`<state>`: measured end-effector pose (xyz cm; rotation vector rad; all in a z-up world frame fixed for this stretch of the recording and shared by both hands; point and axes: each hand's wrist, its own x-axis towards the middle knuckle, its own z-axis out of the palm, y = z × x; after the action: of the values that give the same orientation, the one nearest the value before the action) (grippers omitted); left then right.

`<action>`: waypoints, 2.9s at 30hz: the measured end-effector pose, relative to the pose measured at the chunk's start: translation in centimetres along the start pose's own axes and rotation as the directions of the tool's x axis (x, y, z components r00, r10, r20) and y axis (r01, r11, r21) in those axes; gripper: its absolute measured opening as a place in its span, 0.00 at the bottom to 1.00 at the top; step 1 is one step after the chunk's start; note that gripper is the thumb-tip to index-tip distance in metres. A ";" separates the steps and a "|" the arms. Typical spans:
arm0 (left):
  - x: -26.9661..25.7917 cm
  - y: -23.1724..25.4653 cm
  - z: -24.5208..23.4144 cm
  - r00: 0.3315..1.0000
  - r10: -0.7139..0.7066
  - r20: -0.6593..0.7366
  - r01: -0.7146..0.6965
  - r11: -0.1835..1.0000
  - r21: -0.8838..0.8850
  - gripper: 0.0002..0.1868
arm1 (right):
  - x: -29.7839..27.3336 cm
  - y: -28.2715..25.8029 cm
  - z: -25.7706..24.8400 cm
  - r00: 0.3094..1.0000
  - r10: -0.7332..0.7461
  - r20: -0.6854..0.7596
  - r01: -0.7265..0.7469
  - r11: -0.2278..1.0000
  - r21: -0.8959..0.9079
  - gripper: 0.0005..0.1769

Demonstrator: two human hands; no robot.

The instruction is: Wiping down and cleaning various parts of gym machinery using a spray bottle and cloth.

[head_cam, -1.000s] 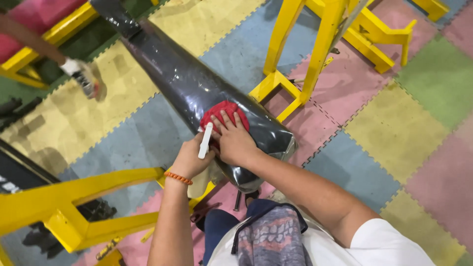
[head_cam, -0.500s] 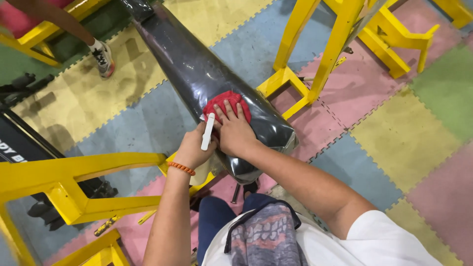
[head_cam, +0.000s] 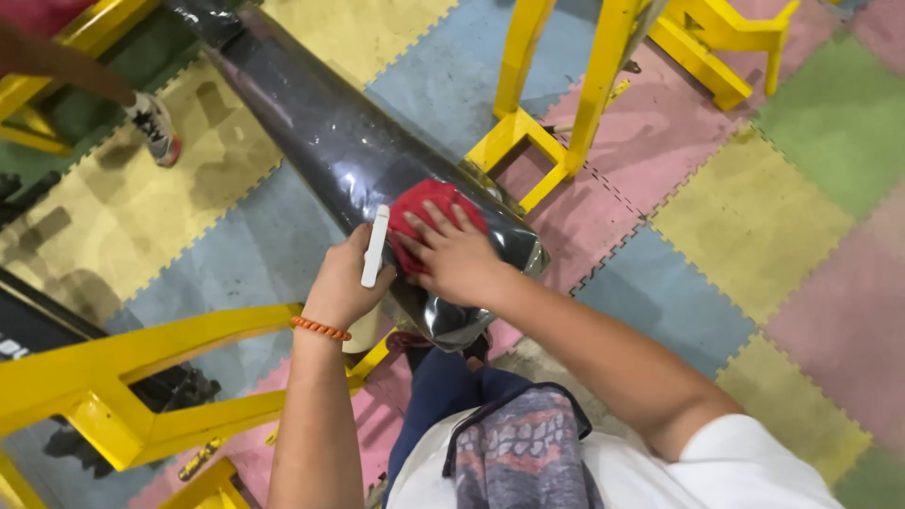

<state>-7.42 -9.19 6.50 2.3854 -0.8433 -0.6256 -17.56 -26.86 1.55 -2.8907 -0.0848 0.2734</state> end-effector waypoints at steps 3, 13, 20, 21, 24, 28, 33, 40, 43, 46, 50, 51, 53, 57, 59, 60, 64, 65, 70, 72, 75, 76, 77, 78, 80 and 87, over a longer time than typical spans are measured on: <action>0.3 2.1 -1.3 0.997 0.075 -0.017 -0.076 0.995 -0.056 0.25 | -3.9 1.5 -1.4 0.999 0.024 -0.048 -0.025 0.999 -0.022 0.40; 1.0 6.5 -3.0 0.934 0.289 -0.209 -0.329 0.924 -0.194 0.23 | 8.3 4.6 2.3 0.964 0.206 0.171 -0.180 0.971 -0.155 0.36; 2.6 2.9 -3.1 0.923 0.348 -0.167 -0.376 0.907 -0.188 0.29 | 2.6 4.6 1.6 0.983 -0.175 -0.056 0.174 0.984 -0.019 0.23; 2.6 2.7 -3.4 0.931 0.335 -0.144 -0.359 0.909 -0.211 0.29 | 1.1 4.4 0.0 0.978 -0.210 -0.009 0.210 0.975 0.071 0.24; 3.3 1.2 -3.4 0.942 0.326 -0.082 -0.336 0.913 -0.230 0.28 | -2.6 4.0 -4.3 0.979 -0.190 0.075 0.172 0.966 0.194 0.25; 4.0 0.8 -4.4 0.938 0.346 -0.002 -0.335 0.907 -0.255 0.29 | -2.4 5.3 -3.1 0.976 0.144 0.165 -0.159 0.983 0.086 0.33; 5.7 0.1 -4.7 0.909 0.417 0.008 -0.405 0.886 -0.226 0.30 | 6.1 8.7 3.0 0.873 0.427 0.235 -0.457 0.885 0.090 0.44; 6.3 1.7 -5.1 0.912 0.404 -0.072 -0.410 0.894 -0.183 0.32 | 9.2 8.6 1.1 0.919 0.225 0.324 -0.286 0.946 0.155 0.33; 7.1 1.3 -3.8 0.929 0.358 -0.093 -0.367 0.922 -0.123 0.33 | 6.3 11.0 1.9 0.969 -0.233 -0.083 0.243 0.957 0.158 0.25; 7.1 2.8 -3.6 0.936 0.317 -0.154 -0.334 0.937 -0.101 0.33 | 2.3 10.7 -4.4 0.932 -0.361 0.001 0.313 0.809 0.497 0.24; 7.1 4.2 -1.7 0.926 0.255 -0.279 -0.278 0.960 -0.044 0.32 | 2.2 14.5 -1.1 0.834 -0.541 -0.110 0.471 0.594 0.652 0.21; 7.3 4.3 -1.0 0.910 0.244 -0.336 -0.263 0.965 -0.012 0.34 | 2.5 14.9 -0.7 0.813 -0.563 -0.147 0.504 0.554 0.663 0.20; 8.0 3.9 1.0 0.890 0.226 -0.396 -0.241 0.971 0.013 0.36 | 2.7 15.5 0.7 0.789 -0.589 -0.176 0.533 0.512 0.674 0.20; 8.2 3.8 3.2 0.826 0.189 -0.531 -0.168 0.982 0.087 0.36 | 3.5 15.4 2.6 0.810 -0.539 -0.230 0.561 0.596 0.575 0.21; 7.8 3.9 3.7 0.808 0.188 -0.558 -0.156 0.982 0.106 0.36 | 3.8 15.1 3.3 0.810 -0.533 -0.242 0.569 0.620 0.540 0.21; 7.9 3.7 4.0 0.797 0.196 -0.571 -0.150 0.981 0.127 0.36 | 4.2 15.2 3.7 0.825 -0.517 -0.230 0.551 0.641 0.534 0.21; 7.4 4.9 3.6 0.776 0.214 -0.594 -0.154 0.977 0.151 0.34 | 5.8 15.2 5.5 0.872 -0.457 -0.177 0.478 0.716 0.509 0.23; 7.3 4.7 3.8 0.780 0.210 -0.589 -0.150 0.977 0.150 0.34 | 5.8 14.9 5.3 0.873 -0.456 -0.175 0.475 0.713 0.516 0.23; 7.7 4.5 4.4 0.777 0.217 -0.591 -0.121 0.973 0.198 0.34 | 6.2 14.0 5.2 0.907 -0.391 -0.158 0.414 0.751 0.514 0.23; 7.9 5.1 4.1 0.784 0.229 -0.577 -0.133 0.970 0.204 0.35 | 6.9 14.0 5.7 0.913 -0.377 -0.159 0.404 0.769 0.496 0.24; 8.6 5.4 3.7 0.784 0.259 -0.565 -0.173 0.964 0.201 0.35 | 7.7 14.3 6.8 0.918 -0.362 -0.161 0.393 0.789 0.472 0.24; 8.5 5.4 3.7 0.783 0.270 -0.560 -0.194 0.962 0.192 0.35 | 7.7 14.1 7.4 0.919 -0.361 -0.158 0.391 0.787 0.478 0.24; 8.8 5.8 3.8 0.785 0.267 -0.559 -0.194 0.963 0.188 0.35 | 7.0 14.5 7.5 0.920 -0.360 -0.153 0.388 0.788 0.479 0.24; 9.2 6.1 3.7 0.780 0.283 -0.558 -0.223 0.959 0.174 0.34 | 6.6 14.8 7.4 0.903 -0.388 -0.183 0.425 0.754 0.501 0.24; 10.1 6.9 3.5 0.771 0.306 -0.558 -0.258 0.952 0.166 0.34 | 5.2 15.4 6.2 0.884 -0.412 -0.220 0.464 0.720 0.516 0.23; 13.4 10.0 3.7 0.782 0.283 -0.556 -0.410 0.905 -0.115 0.27 | 0.5 17.1 1.6 0.722 -0.546 -0.425 0.670 0.397 0.627 0.18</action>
<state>-4.49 -26.06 6.54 1.9581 -0.8704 0.0919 -16.72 -43.01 -4.13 -1.8323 -0.8028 -0.0667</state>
